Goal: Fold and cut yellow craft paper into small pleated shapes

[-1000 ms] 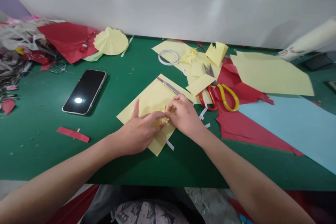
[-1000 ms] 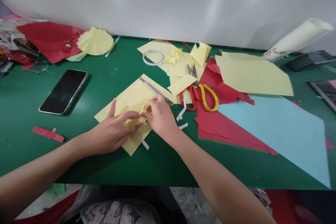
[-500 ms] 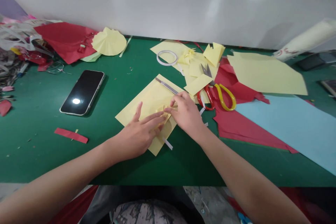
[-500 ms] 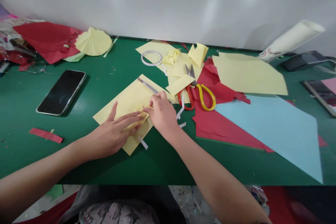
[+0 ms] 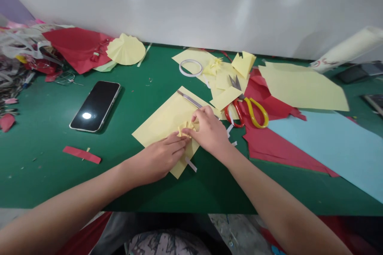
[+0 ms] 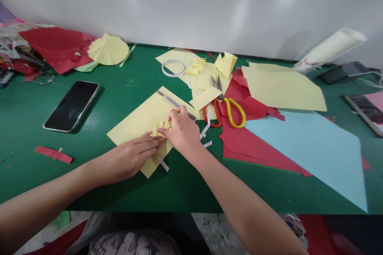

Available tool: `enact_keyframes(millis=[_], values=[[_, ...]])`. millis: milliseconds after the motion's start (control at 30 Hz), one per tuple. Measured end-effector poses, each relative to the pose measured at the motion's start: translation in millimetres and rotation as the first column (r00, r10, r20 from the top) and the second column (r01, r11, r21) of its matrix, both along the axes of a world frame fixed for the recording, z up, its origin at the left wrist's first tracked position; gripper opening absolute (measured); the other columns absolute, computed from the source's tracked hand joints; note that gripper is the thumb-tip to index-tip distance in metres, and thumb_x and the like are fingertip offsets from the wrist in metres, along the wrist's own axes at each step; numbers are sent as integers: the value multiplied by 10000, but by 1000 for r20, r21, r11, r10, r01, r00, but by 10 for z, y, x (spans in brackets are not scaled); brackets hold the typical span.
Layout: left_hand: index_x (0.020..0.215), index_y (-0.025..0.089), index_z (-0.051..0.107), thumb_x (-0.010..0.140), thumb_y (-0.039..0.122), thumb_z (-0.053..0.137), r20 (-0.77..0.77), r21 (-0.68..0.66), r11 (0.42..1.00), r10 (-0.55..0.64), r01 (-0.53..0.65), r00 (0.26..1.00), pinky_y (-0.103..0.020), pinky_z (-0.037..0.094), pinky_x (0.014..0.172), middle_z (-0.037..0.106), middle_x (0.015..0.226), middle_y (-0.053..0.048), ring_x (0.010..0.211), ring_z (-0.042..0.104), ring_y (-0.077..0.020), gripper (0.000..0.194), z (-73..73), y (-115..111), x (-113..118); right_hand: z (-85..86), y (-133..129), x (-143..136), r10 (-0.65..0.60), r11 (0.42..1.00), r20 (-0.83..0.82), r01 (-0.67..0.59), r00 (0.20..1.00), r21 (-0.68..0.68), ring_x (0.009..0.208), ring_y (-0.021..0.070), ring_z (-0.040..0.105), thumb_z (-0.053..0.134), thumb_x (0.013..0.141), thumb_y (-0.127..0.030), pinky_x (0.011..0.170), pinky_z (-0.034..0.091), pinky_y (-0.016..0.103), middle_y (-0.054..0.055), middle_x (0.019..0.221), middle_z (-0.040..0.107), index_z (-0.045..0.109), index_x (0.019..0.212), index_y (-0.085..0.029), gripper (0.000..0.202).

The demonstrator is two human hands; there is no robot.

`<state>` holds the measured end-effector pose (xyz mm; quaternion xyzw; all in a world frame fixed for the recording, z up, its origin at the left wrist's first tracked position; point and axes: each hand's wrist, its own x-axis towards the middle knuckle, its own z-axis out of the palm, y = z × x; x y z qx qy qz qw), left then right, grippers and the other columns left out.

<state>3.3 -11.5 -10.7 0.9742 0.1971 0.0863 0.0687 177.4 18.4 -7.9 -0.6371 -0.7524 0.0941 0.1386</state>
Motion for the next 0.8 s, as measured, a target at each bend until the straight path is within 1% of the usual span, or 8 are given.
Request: enact_keyframes(millis=[100, 233, 367, 467, 633, 700, 800], values=[[1034, -9, 527, 754, 48, 339, 8, 57, 998, -39, 39, 999, -343, 289, 1022, 534, 1118, -168, 1150, 397, -225, 342, 24, -22, 8, -23, 9, -20, -21, 999, 9, 21, 1000, 34, 569, 104, 475, 476, 734, -420, 415, 297, 222, 25, 866, 447, 451, 749, -198, 224], [986, 5, 568, 757, 58, 346, 28, 119, 991, -68, 64, 997, -351, 321, 1008, 585, 1039, -153, 1077, 471, -232, 324, 30, -59, 14, -21, 18, -40, -49, 997, 28, 48, 998, 56, 539, 92, 458, 494, 727, -427, 405, 284, 217, 24, 863, 446, 451, 744, -194, 237], [1040, 10, 542, 764, 66, 343, 37, 117, 991, -74, 69, 997, -346, 353, 990, 573, 1068, -147, 1081, 467, -229, 345, 17, -78, 5, -7, 21, -48, -54, 998, 53, 53, 997, 22, 552, 103, 469, 482, 735, -435, 406, 282, 225, 28, 865, 452, 464, 755, -192, 244], [1061, 8, 529, 763, 61, 342, 42, 106, 992, -79, 74, 996, -338, 371, 978, 562, 1088, -147, 1081, 468, -227, 355, 20, -81, -7, -6, 22, -22, -24, 1000, 55, 25, 998, -1, 593, 118, 487, 469, 738, -454, 428, 302, 235, 25, 864, 449, 462, 773, -196, 260], [1039, 0, 543, 752, 62, 350, 58, 88, 994, -73, 68, 996, -331, 395, 958, 569, 1075, -156, 1069, 481, -229, 352, 24, -77, -9, 9, 19, 49, 81, 995, 60, -77, 995, -57, 651, 143, 498, 535, 628, -555, 458, 333, 244, 30, 892, 422, 435, 852, -208, 424], [1028, 3, 550, 750, 64, 351, 82, 99, 993, -71, 63, 994, -329, 409, 945, 576, 1066, -155, 1058, 492, -226, 348, 15, -78, -2, 13, 29, 64, 82, 995, 60, -78, 995, -61, 650, 144, 494, 563, 607, -546, 461, 338, 242, 27, 885, 413, 427, 854, -208, 441], [1001, 3, 565, 751, 62, 353, 121, 109, 992, -74, 61, 990, -323, 431, 923, 595, 1029, -153, 1023, 520, -220, 333, 2, -85, 6, 0, 53, 68, 41, 998, 26, -40, 999, -39, 668, 146, 496, 588, 630, -475, 483, 353, 242, 20, 849, 408, 421, 822, -200, 375]])
